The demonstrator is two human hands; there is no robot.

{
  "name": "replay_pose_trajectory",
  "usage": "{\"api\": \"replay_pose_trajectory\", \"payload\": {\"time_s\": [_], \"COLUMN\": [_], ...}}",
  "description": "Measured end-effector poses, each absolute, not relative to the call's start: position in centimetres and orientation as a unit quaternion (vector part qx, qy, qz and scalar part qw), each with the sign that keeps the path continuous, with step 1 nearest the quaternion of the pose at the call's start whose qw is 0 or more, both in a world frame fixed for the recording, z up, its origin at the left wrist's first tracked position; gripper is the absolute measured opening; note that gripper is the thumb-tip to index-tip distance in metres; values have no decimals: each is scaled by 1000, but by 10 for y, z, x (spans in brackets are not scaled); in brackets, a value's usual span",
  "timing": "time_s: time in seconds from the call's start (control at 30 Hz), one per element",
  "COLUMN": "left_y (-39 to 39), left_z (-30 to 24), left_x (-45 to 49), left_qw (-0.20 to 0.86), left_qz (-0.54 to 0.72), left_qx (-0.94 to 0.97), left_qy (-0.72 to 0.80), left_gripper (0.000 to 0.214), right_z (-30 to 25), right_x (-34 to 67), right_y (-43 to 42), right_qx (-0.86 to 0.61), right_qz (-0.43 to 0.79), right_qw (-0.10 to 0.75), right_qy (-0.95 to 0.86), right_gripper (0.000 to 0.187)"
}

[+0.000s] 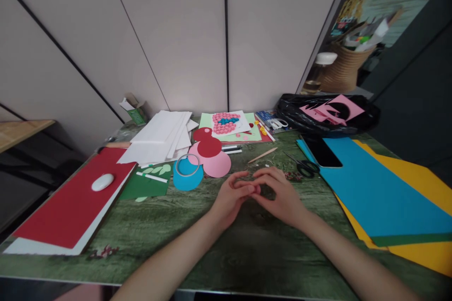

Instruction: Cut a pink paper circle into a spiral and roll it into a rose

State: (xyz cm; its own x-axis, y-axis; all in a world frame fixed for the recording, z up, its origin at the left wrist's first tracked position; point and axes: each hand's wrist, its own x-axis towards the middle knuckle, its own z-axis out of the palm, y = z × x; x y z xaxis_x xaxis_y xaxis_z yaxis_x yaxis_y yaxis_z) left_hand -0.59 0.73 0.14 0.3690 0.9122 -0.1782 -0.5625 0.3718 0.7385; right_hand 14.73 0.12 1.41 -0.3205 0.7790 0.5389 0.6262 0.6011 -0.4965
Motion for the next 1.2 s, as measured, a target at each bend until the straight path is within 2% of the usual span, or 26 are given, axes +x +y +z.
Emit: {"api": "replay_pose_trajectory", "payload": {"time_s": [0.3,0.63,0.8,1.0,1.2], "left_y": [24,30,25,12,8], "left_z": [-3,3,2,6,7], "left_x": [-19,-31,-25,-14,-10], "left_qw": [774,784,790,789,786], "left_qz": [410,238,298,380,410], "left_qx": [370,490,442,388,372], "left_qy": [311,299,305,287,274], "left_gripper": [51,59,56,46,41], "right_z": [13,16,14,17,17], "right_x": [152,158,160,156,153], "right_y": [6,10,11,6,4], "right_qx": [-407,-322,-346,-372,-394], "right_qz": [119,213,182,97,99], "right_qw": [357,274,311,362,372], "right_qy": [-832,-881,-866,-849,-834], "right_gripper": [23,12,13,6,7]}}
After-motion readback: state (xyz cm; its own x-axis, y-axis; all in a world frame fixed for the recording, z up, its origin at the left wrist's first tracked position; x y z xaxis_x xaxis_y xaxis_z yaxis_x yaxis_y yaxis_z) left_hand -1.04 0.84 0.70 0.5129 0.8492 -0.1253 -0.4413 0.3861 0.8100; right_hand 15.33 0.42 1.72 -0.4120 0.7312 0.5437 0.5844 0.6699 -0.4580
